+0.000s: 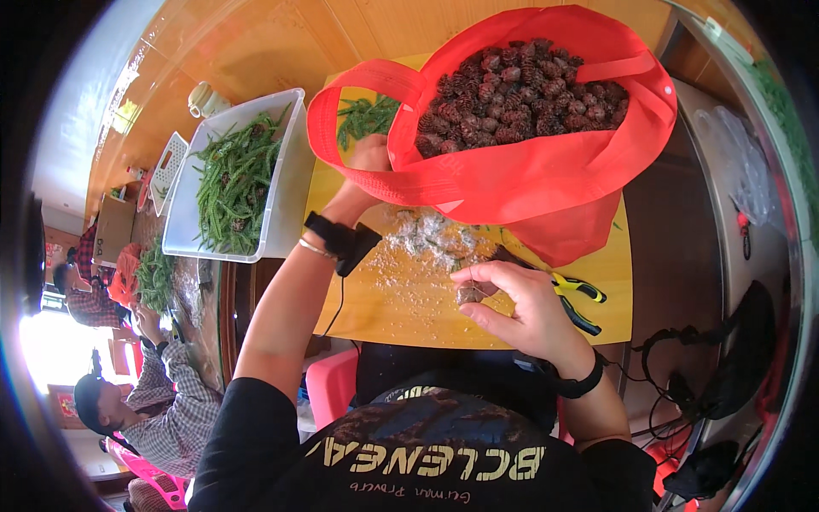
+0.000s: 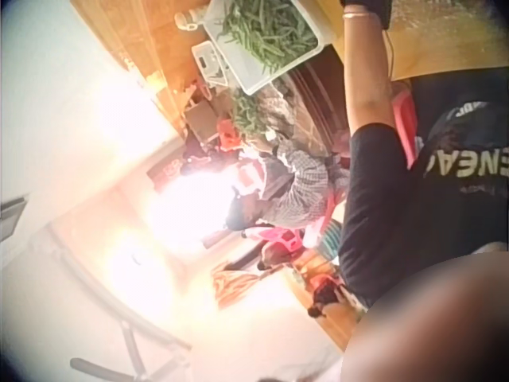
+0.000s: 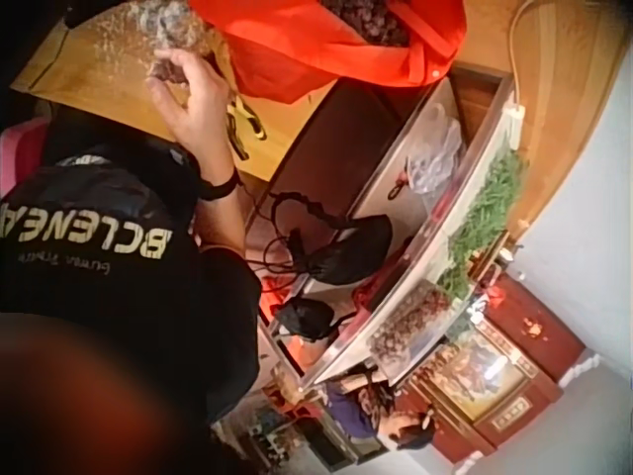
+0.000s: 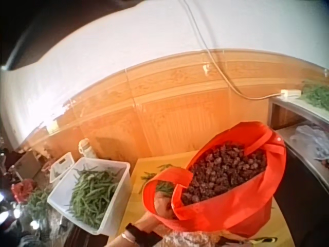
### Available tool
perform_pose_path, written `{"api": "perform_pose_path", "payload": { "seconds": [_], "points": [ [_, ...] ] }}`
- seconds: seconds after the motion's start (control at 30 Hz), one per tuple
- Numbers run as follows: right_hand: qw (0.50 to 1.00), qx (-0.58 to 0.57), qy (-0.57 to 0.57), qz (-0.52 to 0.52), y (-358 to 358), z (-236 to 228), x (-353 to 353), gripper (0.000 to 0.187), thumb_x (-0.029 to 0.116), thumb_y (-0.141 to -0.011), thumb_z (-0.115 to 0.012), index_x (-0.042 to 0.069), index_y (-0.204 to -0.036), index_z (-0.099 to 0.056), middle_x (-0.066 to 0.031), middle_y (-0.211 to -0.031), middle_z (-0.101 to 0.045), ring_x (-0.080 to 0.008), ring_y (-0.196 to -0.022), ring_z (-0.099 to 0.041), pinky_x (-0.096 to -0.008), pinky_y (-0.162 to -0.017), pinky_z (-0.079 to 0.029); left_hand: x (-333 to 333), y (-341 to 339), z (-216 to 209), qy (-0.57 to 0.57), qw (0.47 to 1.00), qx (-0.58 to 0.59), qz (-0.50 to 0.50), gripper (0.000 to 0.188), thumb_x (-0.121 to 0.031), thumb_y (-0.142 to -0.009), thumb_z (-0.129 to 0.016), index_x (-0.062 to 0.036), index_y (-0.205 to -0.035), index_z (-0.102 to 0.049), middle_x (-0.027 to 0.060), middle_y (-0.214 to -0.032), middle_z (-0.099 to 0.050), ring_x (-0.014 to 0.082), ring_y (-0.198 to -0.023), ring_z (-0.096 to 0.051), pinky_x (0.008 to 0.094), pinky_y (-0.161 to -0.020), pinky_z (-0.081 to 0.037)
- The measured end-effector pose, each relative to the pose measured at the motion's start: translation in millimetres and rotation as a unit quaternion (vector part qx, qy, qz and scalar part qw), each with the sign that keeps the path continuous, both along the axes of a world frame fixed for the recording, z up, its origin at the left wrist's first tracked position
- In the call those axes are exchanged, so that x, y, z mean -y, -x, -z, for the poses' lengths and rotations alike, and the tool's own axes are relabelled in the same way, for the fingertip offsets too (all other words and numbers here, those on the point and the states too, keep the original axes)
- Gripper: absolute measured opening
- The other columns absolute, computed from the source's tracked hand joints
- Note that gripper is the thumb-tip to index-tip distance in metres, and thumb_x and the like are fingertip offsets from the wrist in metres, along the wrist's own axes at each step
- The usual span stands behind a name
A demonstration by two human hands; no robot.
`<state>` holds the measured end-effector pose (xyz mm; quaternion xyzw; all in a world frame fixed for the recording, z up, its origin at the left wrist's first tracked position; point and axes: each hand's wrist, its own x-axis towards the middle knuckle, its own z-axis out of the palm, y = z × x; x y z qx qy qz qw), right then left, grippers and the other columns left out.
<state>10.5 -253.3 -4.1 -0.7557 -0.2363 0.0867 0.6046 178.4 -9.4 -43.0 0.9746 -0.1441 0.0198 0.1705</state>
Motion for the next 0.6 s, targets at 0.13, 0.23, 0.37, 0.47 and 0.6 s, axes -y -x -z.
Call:
{"api": "perform_pose_path", "payload": {
  "seconds": [0.13, 0.23, 0.37, 0.47, 0.6],
  "points": [
    [1.000, 0.001, 0.013, -0.012, -1, -3, -3, 0.029, 0.004, -0.079, -0.063, -0.004, -0.106, -0.057, -0.0099, -0.093, -0.064, -0.0139, -0.084, -0.061, -0.0265, -0.081, -0.048, -37, 15, 14, 0.248, 0.962, 0.104, 0.049, 0.021, -0.021, -0.078, -0.065, -0.0068, -0.093, -0.065, 0.0102, -0.092, -0.063, 0.0242, -0.086, -0.058, 0.0312, -0.076, -0.044],
    [1.000, 0.003, -0.008, -0.006, -2, -4, -9, 0.027, 0.004, -0.080, -0.062, -0.004, -0.105, -0.056, -0.0103, -0.093, -0.064, -0.0140, -0.083, -0.061, -0.0263, -0.079, -0.048, -42, 54, -10, 0.426, 0.901, -0.079, -0.023, 0.018, -0.019, -0.088, -0.058, -0.0031, -0.096, -0.063, 0.0055, -0.091, -0.062, 0.0155, -0.084, -0.056, 0.0252, -0.074, -0.043],
    [0.999, 0.013, 0.014, -0.039, -6, -9, -19, 0.025, 0.003, -0.081, -0.060, -0.004, -0.104, -0.054, -0.0096, -0.095, -0.062, -0.0135, -0.085, -0.060, -0.0262, -0.080, -0.047, -40, 93, -15, 0.672, 0.704, -0.228, -0.039, 0.024, -0.019, -0.095, -0.048, 0.0015, -0.102, -0.058, 0.0018, -0.094, -0.060, 0.0065, -0.086, -0.054, 0.0209, -0.074, -0.041],
    [0.999, -0.034, -0.008, -0.042, -7, -10, -27, 0.023, 0.002, -0.082, -0.058, -0.004, -0.103, -0.052, -0.0093, -0.100, -0.058, -0.0130, -0.092, -0.057, -0.0262, -0.083, -0.045, -41, 111, -7, 0.728, 0.637, -0.251, -0.027, 0.026, -0.020, -0.096, -0.046, 0.0019, -0.107, -0.055, 0.0063, -0.100, -0.061, 0.0136, -0.094, -0.057, 0.0276, -0.084, -0.044],
    [0.996, -0.075, -0.017, -0.039, -6, -11, -31, 0.022, 0.002, -0.083, -0.056, -0.004, -0.103, -0.051, -0.0109, -0.107, -0.054, -0.0138, -0.101, -0.052, -0.0276, -0.088, -0.042, -46, 128, 6, 0.764, 0.587, -0.265, 0.026, 0.030, -0.019, -0.093, -0.050, 0.0016, -0.114, -0.053, 0.0118, -0.111, -0.059, 0.0223, -0.105, -0.056, 0.0374, -0.093, -0.043]
  ]
}}
